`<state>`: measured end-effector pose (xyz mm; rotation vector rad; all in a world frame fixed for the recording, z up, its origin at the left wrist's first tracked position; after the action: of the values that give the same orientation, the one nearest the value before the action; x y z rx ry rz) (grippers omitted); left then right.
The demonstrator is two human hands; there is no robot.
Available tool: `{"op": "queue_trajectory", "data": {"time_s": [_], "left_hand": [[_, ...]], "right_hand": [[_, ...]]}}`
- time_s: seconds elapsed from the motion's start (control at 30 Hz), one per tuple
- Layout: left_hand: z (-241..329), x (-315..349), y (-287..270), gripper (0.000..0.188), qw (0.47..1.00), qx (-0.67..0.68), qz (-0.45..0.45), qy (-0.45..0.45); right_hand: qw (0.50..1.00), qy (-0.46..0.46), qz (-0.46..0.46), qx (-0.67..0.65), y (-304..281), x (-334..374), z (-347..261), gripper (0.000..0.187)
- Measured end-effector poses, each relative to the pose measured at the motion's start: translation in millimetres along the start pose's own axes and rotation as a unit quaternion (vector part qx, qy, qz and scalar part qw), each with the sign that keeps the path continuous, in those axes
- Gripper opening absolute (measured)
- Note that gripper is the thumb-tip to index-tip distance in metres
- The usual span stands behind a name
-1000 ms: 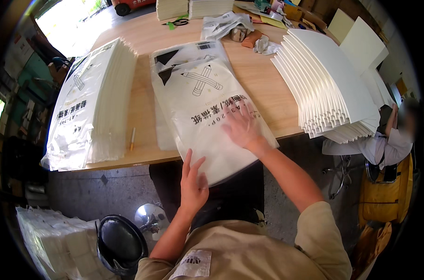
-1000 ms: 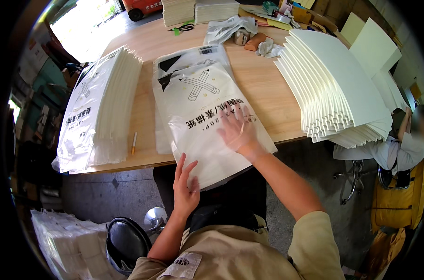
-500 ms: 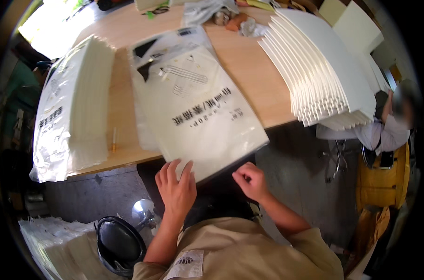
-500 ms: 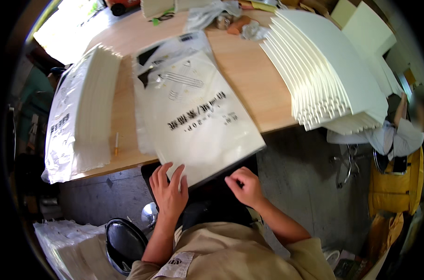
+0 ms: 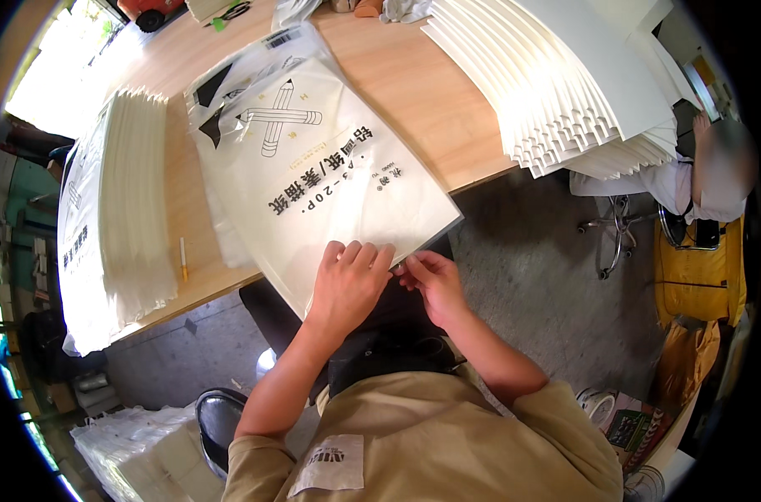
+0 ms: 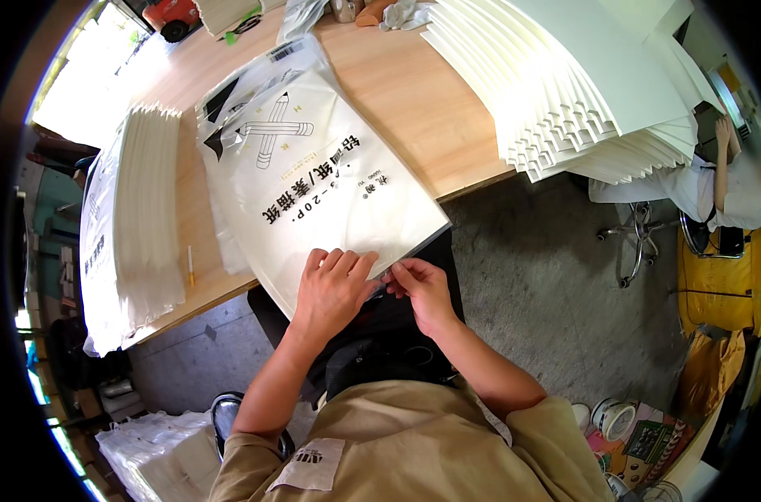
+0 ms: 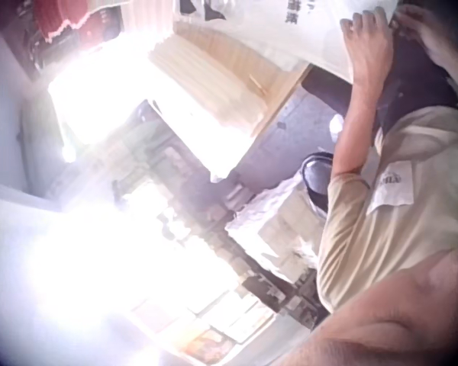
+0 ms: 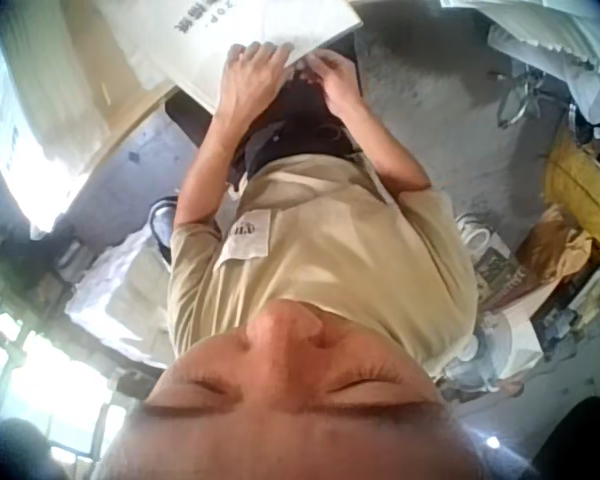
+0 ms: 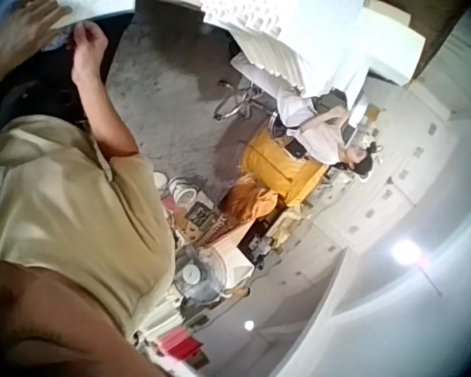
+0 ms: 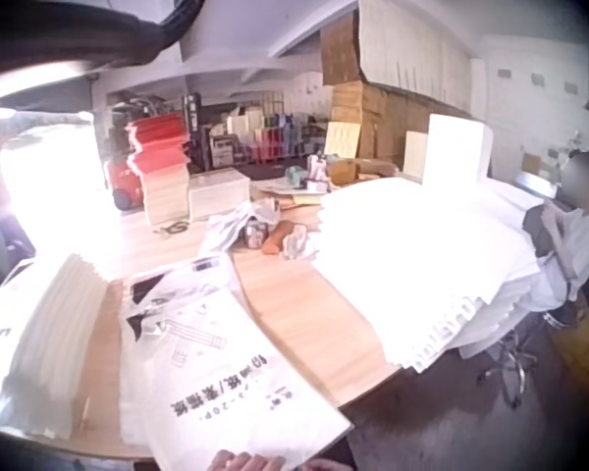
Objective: The person repeatedly takes stacks of white paper sheets from a table, places them into clear plastic packaging bags, and seals the bags. The person handles the paper and bags by hand, folding the top edges of the bags to close them after insertion.
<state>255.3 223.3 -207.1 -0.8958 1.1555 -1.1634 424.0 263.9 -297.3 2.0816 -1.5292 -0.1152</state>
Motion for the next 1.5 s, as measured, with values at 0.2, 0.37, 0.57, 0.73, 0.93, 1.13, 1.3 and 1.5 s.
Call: {"op": "queue_trajectory", "data": {"time_s": [0.2, 0.37, 0.57, 0.73, 0.93, 1.13, 1.3, 1.5], "left_hand": [[7, -3, 2, 0.029, 0.998, -0.046, 0.002, 0.036], [14, -6, -11, 0.015, 0.993, -0.055, 0.008, 0.108], [14, -12, -26, 0.019, 0.99, -0.03, 0.037, 0.131], [14, -11, -27, 0.021, 0.992, -0.02, 0.038, 0.122], [16, -11, -38, 0.02, 0.994, -0.02, 0.029, 0.107], [17, -9, -36, 0.02, 0.994, -0.024, 0.019, 0.105], [16, -9, -45, 0.019, 0.995, 0.035, 0.02, 0.091], [17, -10, -48, 0.037, 0.997, 0.021, 0.042, 0.053]], "right_hand": [[0.999, -0.026, 0.009, 0.045, -3, 0, 1, 0.013], [0.996, -0.059, 0.029, 0.056, 3, -2, 0, 0.01], [0.944, -0.276, 0.06, 0.168, 24, 30, -20, 0.016], [0.994, -0.094, -0.01, -0.057, 35, 27, -29, 0.022], [0.993, -0.015, 0.021, -0.112, 46, 22, -49, 0.019], [0.985, 0.015, 0.019, -0.168, 56, 19, -50, 0.013], [0.978, 0.049, -0.057, -0.193, 42, 9, -25, 0.015], [0.98, 0.056, -0.013, -0.189, 56, -1, -23, 0.026]]}}
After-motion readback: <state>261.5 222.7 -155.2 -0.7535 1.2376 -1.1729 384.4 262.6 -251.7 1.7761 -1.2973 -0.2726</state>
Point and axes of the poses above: each hand's wrist, its own x-axis away from the middle knuckle, its own y-axis out of the palm, z = x × y, the point moved 1 cm from there along -x, towards the middle knuckle, and after that the axes turned 12 degrees about -y, right-handed, at the moved point
